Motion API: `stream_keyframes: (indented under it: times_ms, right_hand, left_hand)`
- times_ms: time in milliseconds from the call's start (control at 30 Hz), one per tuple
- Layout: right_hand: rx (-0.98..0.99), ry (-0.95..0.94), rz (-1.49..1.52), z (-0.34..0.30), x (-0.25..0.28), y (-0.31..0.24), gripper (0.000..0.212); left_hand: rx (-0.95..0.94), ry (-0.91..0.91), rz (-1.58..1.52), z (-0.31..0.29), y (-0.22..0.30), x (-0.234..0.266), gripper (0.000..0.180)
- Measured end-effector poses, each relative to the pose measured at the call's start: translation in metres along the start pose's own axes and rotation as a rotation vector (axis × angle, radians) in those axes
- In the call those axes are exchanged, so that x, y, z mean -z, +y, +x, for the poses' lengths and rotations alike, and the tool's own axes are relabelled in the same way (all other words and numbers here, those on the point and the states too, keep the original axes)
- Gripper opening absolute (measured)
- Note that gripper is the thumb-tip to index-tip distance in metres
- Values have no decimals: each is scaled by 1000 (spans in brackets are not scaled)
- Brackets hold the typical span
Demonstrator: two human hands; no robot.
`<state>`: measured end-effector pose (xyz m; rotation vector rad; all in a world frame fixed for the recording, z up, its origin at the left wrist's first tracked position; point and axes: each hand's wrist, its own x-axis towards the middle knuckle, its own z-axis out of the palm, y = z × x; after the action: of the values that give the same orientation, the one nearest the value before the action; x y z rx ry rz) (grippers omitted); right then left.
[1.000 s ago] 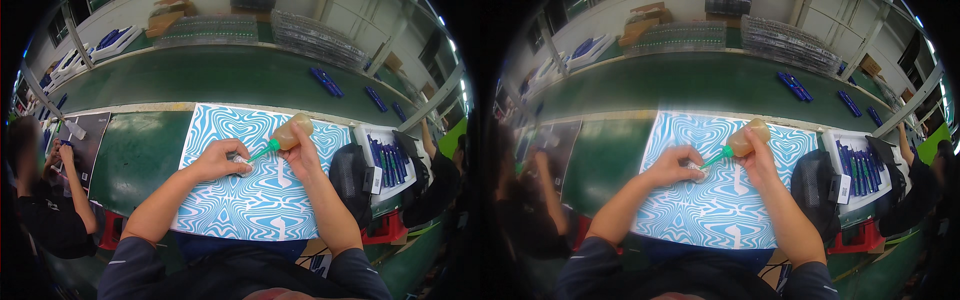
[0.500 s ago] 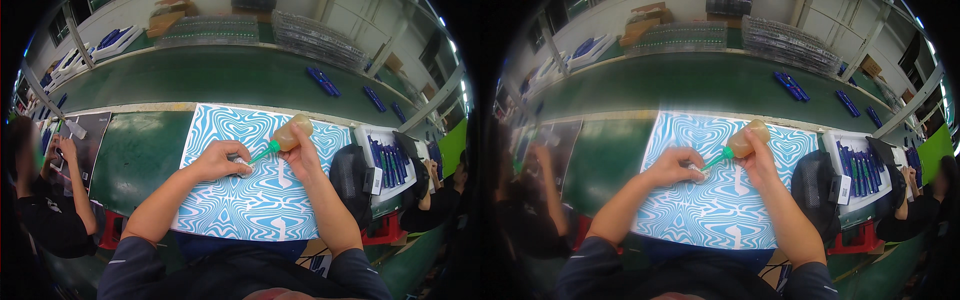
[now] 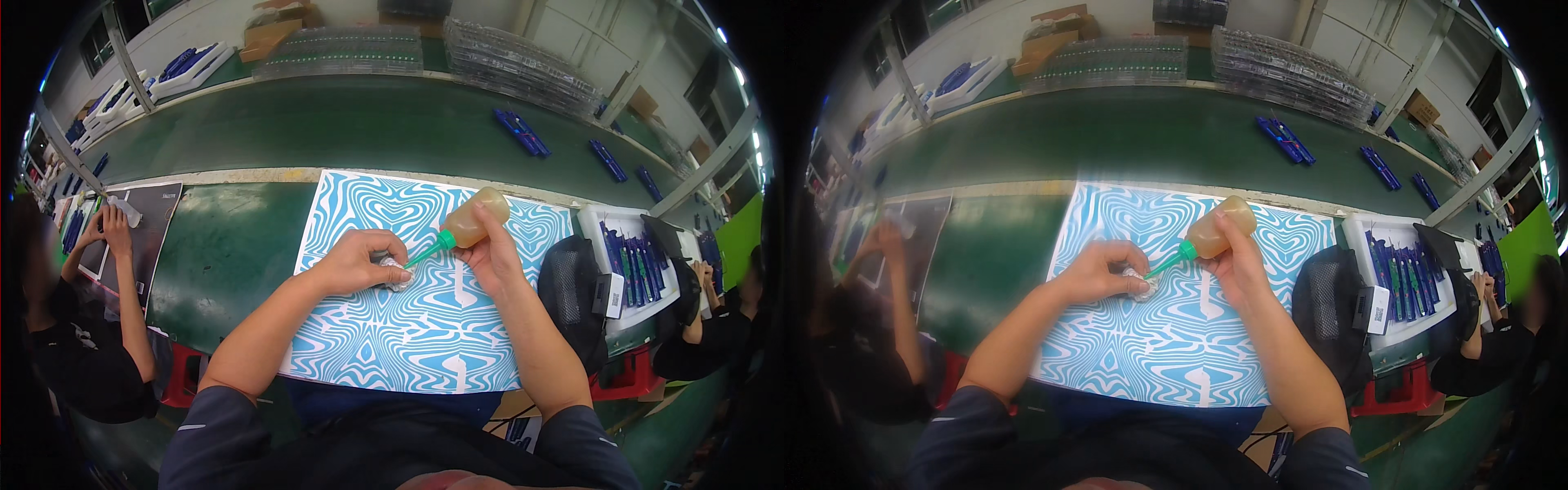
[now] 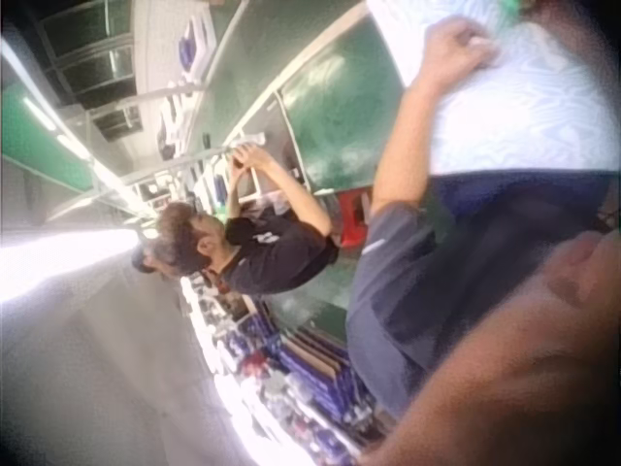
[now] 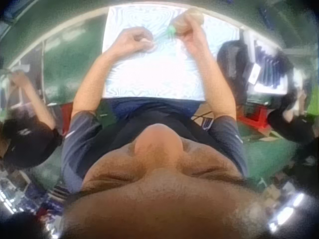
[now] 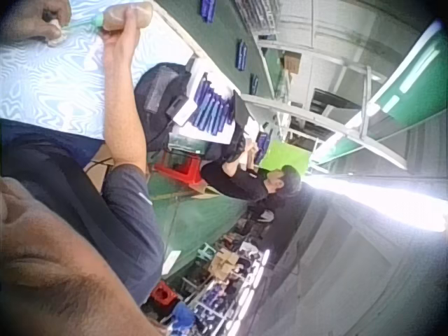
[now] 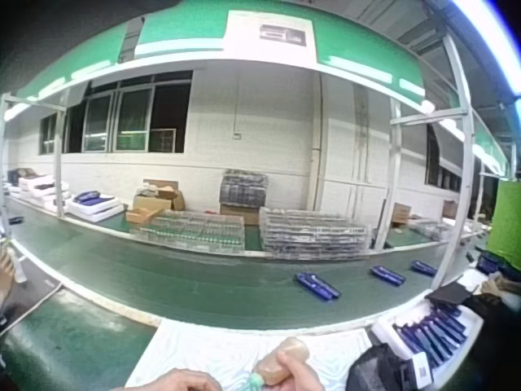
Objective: Applying a liquid substance from an applicator bottle to blue plastic electronic components at an assembly line.
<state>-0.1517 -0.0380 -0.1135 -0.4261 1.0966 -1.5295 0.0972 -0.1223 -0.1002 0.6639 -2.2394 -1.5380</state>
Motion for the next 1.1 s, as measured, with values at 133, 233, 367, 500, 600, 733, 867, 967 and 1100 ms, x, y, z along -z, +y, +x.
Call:
stream_keyframes:
  times_ms: [133,233,367,500,600,733,867,967,1100]
  right_hand:
    - [7,-19,2,0,1,0,63]
    - [5,-20,1,0,1,0,63]
    - [4,-16,-1,-1,1,0,65]
    - [3,-23,-7,-1,1,-1,67]
    - [2,-2,-18,-3,-3,-3,68]
    - [12,-11,-21,-3,-2,-1,68]
    - [12,-6,-48,-2,-1,-1,69]
    - [12,-8,-57,-2,-2,-2,68]
    - [3,2,-58,-3,-3,-2,66]
  left_hand:
    - [14,-8,21,0,2,1,20]
    - [9,-9,-12,0,-2,1,19]
    - [-8,-26,-48,1,-5,1,18]
    - [-10,-32,-37,0,-2,2,18]
    - [-5,-43,-23,0,-1,3,18]
    - [-49,-53,-1,1,-2,4,20]
    - [-44,-76,-9,0,-3,5,20]
    - [-55,-83,-2,0,-2,5,20]
    - [-44,-81,-2,-1,-1,4,19]
